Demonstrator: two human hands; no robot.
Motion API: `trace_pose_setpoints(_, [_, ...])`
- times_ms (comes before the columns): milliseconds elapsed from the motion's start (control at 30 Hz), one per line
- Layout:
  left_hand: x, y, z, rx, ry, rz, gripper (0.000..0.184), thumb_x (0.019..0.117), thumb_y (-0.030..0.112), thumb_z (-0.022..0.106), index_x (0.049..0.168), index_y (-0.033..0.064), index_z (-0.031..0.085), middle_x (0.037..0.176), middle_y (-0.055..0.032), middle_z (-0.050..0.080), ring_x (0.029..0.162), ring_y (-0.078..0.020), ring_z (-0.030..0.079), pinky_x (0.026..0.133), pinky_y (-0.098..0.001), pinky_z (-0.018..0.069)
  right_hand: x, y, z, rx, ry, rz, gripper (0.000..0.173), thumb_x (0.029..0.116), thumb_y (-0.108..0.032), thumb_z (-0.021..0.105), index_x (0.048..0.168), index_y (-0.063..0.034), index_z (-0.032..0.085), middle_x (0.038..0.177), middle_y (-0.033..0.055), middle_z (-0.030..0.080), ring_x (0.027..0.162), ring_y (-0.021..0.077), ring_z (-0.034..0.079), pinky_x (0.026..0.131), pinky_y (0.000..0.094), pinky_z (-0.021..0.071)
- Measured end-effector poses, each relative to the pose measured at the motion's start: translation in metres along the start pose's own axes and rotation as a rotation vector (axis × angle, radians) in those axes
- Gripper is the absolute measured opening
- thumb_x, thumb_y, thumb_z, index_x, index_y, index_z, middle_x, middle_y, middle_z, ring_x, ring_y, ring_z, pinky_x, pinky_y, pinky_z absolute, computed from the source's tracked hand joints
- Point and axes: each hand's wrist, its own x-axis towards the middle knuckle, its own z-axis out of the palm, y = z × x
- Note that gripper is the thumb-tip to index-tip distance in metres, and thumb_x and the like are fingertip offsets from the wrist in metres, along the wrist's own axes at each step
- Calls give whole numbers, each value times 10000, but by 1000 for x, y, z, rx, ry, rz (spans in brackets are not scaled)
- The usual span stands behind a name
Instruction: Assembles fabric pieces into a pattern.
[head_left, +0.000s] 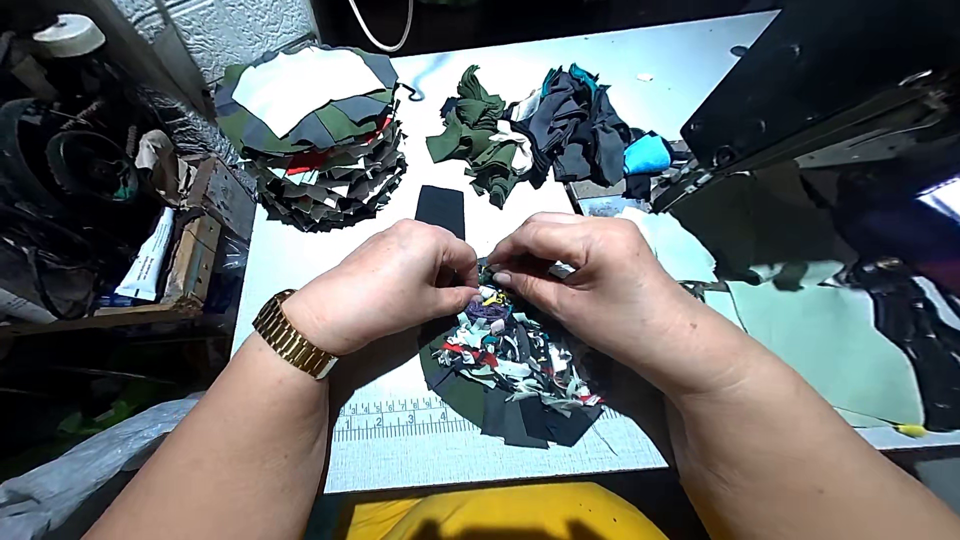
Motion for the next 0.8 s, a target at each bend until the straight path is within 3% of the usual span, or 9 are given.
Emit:
trace_pose_setpoints(167, [-2,-6,-4,-56,174,43,107,943,192,698,991,114,752,800,40,673,672,1,601,602,-173,512,-4,7,-13,122,21,89,159,943,-63,640,1080,-66,720,988,9,717,871,37,681,793,188,585])
trace_pose_setpoints(333, [6,-7,6,-18,222,112,205,927,257,742,1072,114,766,855,28,645,711,-10,564,625,-170,477,-9,11,-17,70,-26,113,75,921,-180,708,954,-118,737,887,-42,689,787,3,654,705,151,561])
trace_pose_setpoints(467, [9,-2,12,62,109,50,130,939,272,729,1023,188,783,841,49,610,734,-37,583,667,-239,508,-11,10,-11,-5,-85,100,64,909,-142,697,938,-137,754,890,-47,690,794,0,649,703,159,551])
trace_pose_setpoints(600, [8,-1,9,100,99,47,119,952,273,707,991,191,785,840,51,594,746,-42,581,674,-254,507,-11,14,-24,27,-68,138,98,916,-120,654,926,-142,749,886,-56,709,809,-26,655,711,137,546])
trace_pose_setpoints(800, [2,1,1,-28,140,86,108,910,256,752,953,159,770,841,57,616,728,-1,569,619,-161,476,-15,19,-24,22,-130,138,51,881,-150,703,845,-161,737,833,-63,658,754,-7,625,645,150,526])
